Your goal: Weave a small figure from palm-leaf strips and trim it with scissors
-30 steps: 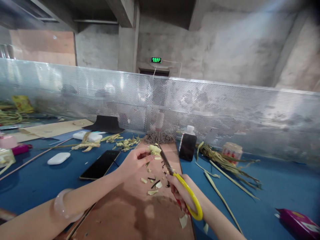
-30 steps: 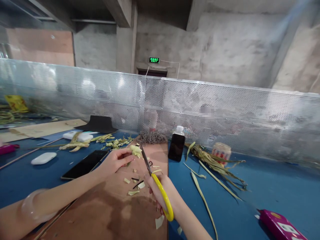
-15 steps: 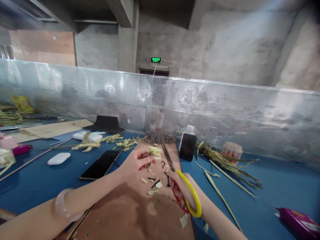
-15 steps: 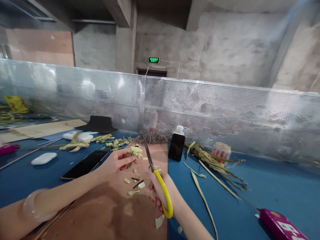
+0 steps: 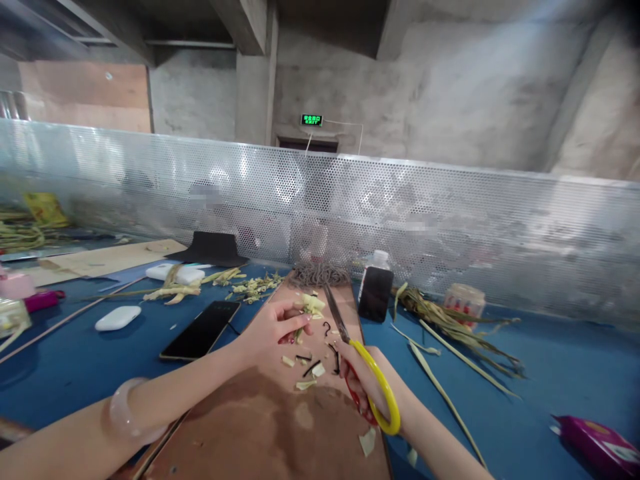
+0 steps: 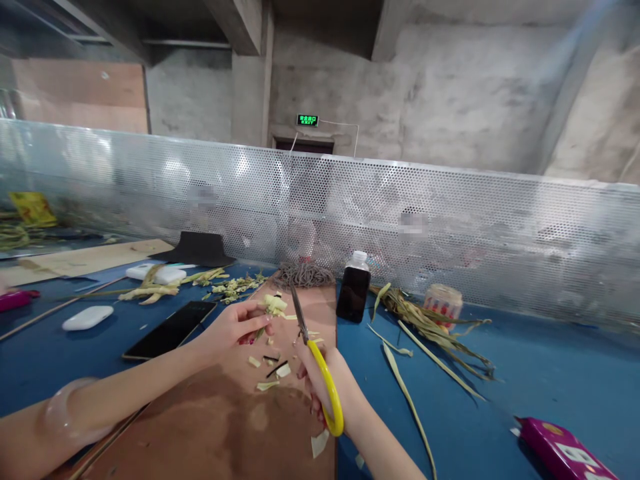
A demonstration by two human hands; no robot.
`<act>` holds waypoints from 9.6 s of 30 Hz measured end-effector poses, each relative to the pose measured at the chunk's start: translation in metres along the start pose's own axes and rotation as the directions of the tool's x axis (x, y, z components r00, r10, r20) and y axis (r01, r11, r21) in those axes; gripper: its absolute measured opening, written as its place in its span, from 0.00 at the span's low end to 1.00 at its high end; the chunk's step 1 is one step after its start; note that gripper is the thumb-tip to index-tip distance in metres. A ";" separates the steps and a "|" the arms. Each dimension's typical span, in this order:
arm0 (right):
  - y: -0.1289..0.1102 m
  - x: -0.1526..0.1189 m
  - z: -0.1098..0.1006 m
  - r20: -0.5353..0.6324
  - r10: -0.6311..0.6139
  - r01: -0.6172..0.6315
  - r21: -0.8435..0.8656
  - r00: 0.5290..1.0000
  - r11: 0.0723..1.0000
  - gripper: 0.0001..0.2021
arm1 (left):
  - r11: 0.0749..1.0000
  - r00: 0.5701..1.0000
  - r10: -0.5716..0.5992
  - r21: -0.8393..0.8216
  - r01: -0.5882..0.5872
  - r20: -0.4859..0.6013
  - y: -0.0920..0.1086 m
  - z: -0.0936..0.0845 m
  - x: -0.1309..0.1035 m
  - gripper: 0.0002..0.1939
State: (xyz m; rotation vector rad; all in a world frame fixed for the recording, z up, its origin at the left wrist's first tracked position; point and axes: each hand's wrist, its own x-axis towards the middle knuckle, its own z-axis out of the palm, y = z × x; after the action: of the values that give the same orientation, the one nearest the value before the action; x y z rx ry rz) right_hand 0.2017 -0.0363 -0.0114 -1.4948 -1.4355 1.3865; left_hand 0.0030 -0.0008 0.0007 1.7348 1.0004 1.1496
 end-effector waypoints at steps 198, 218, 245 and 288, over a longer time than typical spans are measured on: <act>0.000 0.053 -0.009 -0.183 -0.611 0.634 0.114 0.770 0.765 0.13 | 0.873 0.991 0.118 0.469 -0.136 0.068 -0.004 0.023 0.025 0.14; -0.003 0.050 -0.009 -0.292 -0.584 0.622 0.051 0.758 0.782 0.09 | 0.829 0.971 0.235 0.531 -0.179 -0.040 -0.001 0.035 0.018 0.14; 0.000 0.050 -0.003 -0.038 -0.387 0.337 0.576 0.921 0.745 0.09 | 0.999 0.982 0.000 0.035 0.007 -0.187 -0.010 0.035 0.026 0.15; -0.004 0.035 0.001 0.232 -0.350 0.015 0.816 0.908 0.578 0.09 | 0.927 0.997 0.050 -0.375 -0.026 0.056 -0.015 0.042 0.022 0.14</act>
State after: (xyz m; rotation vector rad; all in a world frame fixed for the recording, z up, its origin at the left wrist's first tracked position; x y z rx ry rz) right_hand 0.1945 -0.0022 -0.0162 -0.4750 -0.8715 1.8872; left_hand 0.0458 0.0167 -0.0170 1.4776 0.6577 1.2116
